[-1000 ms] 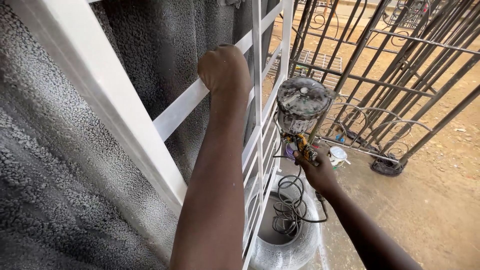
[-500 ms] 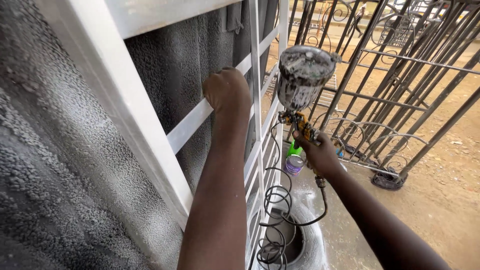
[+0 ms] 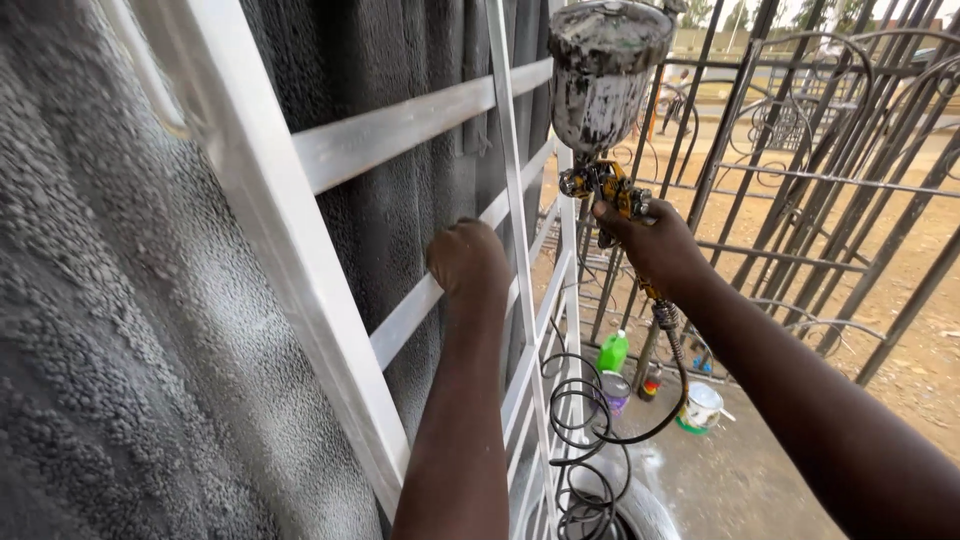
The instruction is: A person uses a pneumatic spray gun to apply white paint to a metal grid frame in a workshop environment.
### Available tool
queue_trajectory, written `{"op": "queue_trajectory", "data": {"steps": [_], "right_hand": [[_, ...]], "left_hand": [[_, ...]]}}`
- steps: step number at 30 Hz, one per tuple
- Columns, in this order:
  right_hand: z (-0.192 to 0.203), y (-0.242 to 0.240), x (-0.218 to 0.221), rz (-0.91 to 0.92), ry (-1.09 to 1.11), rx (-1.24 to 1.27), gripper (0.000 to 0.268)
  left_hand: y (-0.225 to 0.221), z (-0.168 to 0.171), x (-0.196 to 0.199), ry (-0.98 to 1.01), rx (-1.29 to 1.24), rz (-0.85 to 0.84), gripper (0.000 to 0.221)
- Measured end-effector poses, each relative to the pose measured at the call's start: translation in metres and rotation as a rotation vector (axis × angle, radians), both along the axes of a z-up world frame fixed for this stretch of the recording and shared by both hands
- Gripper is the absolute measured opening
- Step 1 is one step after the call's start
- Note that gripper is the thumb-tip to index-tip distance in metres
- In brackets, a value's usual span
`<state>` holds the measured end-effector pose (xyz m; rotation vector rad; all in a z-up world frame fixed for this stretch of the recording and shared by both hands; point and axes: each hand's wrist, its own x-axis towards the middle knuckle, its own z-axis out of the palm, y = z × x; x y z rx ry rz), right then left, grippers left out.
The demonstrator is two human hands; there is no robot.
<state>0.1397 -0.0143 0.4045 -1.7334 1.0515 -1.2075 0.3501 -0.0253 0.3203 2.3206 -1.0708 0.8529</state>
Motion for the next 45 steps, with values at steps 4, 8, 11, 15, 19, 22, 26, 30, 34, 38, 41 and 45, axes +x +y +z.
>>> {"op": "queue_trajectory", "data": {"steps": [4, 8, 11, 15, 19, 22, 26, 30, 34, 38, 41, 45], "right_hand": [[0.027, -0.012, 0.004, 0.056, -0.008, -0.088, 0.054], [0.064, -0.019, 0.014, 0.064, -0.013, -0.168, 0.071], [0.095, -0.027, 0.021, 0.049, 0.012, -0.226, 0.083], [0.136, -0.041, 0.031, 0.141, 0.012, -0.343, 0.071], [0.172, -0.054, 0.044, 0.164, -0.077, -0.421, 0.067], [0.199, -0.057, 0.053, 0.179, -0.077, -0.476, 0.065], [0.233, -0.046, 0.064, 0.183, -0.011, -0.452, 0.038], [0.256, -0.033, 0.067, 0.169, -0.018, -0.518, 0.035], [0.273, -0.044, 0.072, 0.164, -0.031, -0.568, 0.039], [0.275, -0.043, 0.072, 0.156, -0.051, -0.637, 0.037], [0.266, -0.040, 0.063, 0.102, 0.041, -0.640, 0.043], [0.246, -0.038, 0.044, 0.130, 0.188, -0.578, 0.040]], "left_hand": [[-0.012, -0.007, 0.007, -0.010, -0.024, 0.018, 0.023], [-0.016, -0.013, 0.010, -0.031, -0.044, 0.004, 0.020], [-0.019, -0.013, 0.010, -0.042, -0.018, 0.043, 0.021], [-0.016, -0.010, 0.006, -0.029, 0.075, 0.066, 0.017], [-0.016, -0.011, 0.006, -0.024, 0.030, 0.079, 0.017], [-0.014, -0.005, 0.005, -0.004, -0.009, 0.052, 0.018], [-0.004, 0.009, -0.003, 0.157, 0.215, 0.084, 0.015], [-0.006, 0.007, -0.002, 0.178, 0.194, 0.082, 0.013], [-0.012, 0.006, 0.002, 0.224, 0.186, 0.063, 0.017], [-0.013, 0.006, 0.003, 0.223, 0.185, 0.042, 0.018], [-0.015, 0.004, 0.003, 0.204, 0.160, 0.046, 0.017], [-0.017, 0.002, 0.004, 0.179, 0.155, 0.051, 0.018]]}}
